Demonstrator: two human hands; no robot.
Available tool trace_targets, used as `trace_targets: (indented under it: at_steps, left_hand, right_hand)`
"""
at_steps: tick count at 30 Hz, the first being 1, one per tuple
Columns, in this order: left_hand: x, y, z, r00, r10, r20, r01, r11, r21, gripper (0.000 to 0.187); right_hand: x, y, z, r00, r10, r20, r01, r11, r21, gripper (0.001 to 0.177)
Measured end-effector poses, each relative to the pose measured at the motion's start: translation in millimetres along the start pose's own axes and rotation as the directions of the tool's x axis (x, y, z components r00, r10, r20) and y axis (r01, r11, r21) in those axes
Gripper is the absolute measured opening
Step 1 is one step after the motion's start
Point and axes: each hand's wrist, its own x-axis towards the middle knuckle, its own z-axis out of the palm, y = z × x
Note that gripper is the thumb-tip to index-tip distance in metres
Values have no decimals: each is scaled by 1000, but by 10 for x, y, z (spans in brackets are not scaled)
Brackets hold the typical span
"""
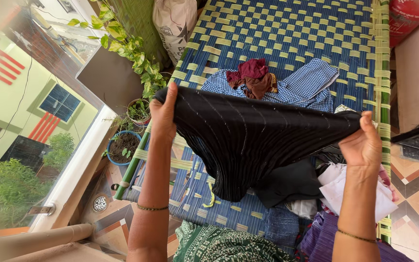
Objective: The person folds a purple cloth, a black garment, and a blue-and-red top on a woven cot by hand.
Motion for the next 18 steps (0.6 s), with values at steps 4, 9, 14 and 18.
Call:
trace_targets:
  at_steps: [4,9,14,18]
  left_hand:
    - [-69,14,84,986,112,123,-114,993,7,35]
    - [-56,-483,152,955,-203,216,-23,677,736,43]
    - [-317,-764,474,921,-144,362,-249,499,830,51]
    - [-403,-848,604,863,-100,496,-220,809,545,50]
  right_hand:
    - [-34,-156,131,997,-82,11,82,997,3,27]
    - [52,138,-112,982,-171,-79,134,929,-346,42]
    - [-28,641,-109,979,-194,-61,-36,132,-991,53]
    - [-32,725,32,987,-147,64,105,286,-953,56]
